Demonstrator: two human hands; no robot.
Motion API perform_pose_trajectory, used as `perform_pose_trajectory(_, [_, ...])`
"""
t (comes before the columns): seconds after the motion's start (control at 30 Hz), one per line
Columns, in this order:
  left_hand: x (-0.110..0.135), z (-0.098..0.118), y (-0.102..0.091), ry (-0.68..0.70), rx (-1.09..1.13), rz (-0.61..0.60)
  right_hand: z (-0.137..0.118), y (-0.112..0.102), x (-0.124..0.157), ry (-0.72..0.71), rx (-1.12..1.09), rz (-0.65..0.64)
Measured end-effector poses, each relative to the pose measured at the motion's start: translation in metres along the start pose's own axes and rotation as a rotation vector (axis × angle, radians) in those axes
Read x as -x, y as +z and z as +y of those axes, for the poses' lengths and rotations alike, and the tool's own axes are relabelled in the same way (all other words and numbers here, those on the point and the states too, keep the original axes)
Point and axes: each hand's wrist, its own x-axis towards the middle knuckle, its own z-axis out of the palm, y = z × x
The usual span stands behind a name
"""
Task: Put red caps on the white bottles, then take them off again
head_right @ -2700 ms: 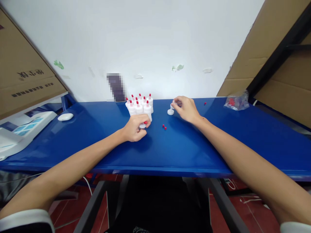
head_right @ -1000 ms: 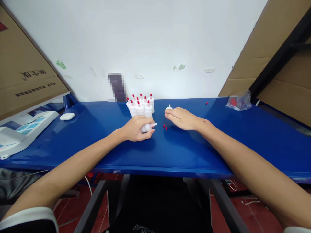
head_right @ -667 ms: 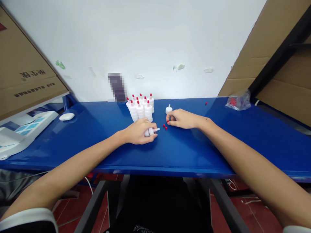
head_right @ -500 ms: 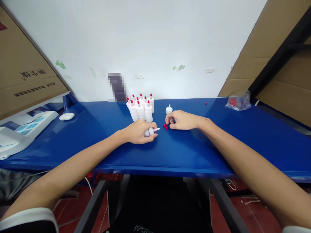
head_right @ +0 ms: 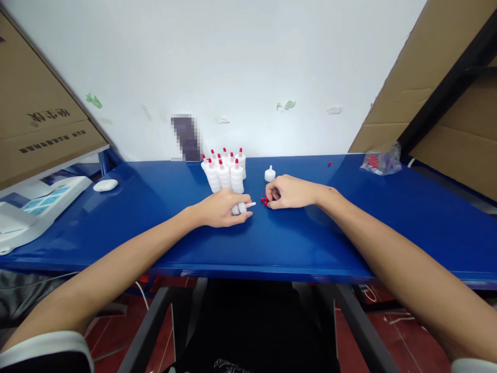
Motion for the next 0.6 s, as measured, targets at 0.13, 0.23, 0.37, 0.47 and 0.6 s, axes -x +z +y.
perform_pose_trajectory(0.13, [0.0, -0.001, 0.0, -0.003, -0.008, -0.012, -0.004, 0.004, -0.002, -0.006, -0.023, 0.035])
perform_pose_trajectory(0.23, [0.001, -0.002, 0.0, -0.024, 0.023, -0.015, -0.005, 0.005, -0.002, -0.012, -0.014, 0.061])
perform_pose_trajectory(0.37, [0.002, -0.002, 0.002, -0.094, 0.097, -0.022, -0.005, 0.003, 0.0, -0.045, 0.041, 0.117])
perform_pose_trajectory(0.47, [0.002, -0.002, 0.005, -0.058, 0.157, -0.01, -0.01, 0.004, 0.003, -0.161, 0.021, 0.224])
perform_pose_trajectory(0.6, [0.0, -0.003, 0.008, -0.006, 0.26, 0.032, -0.024, 0.012, 0.004, -0.289, 0.023, 0.308])
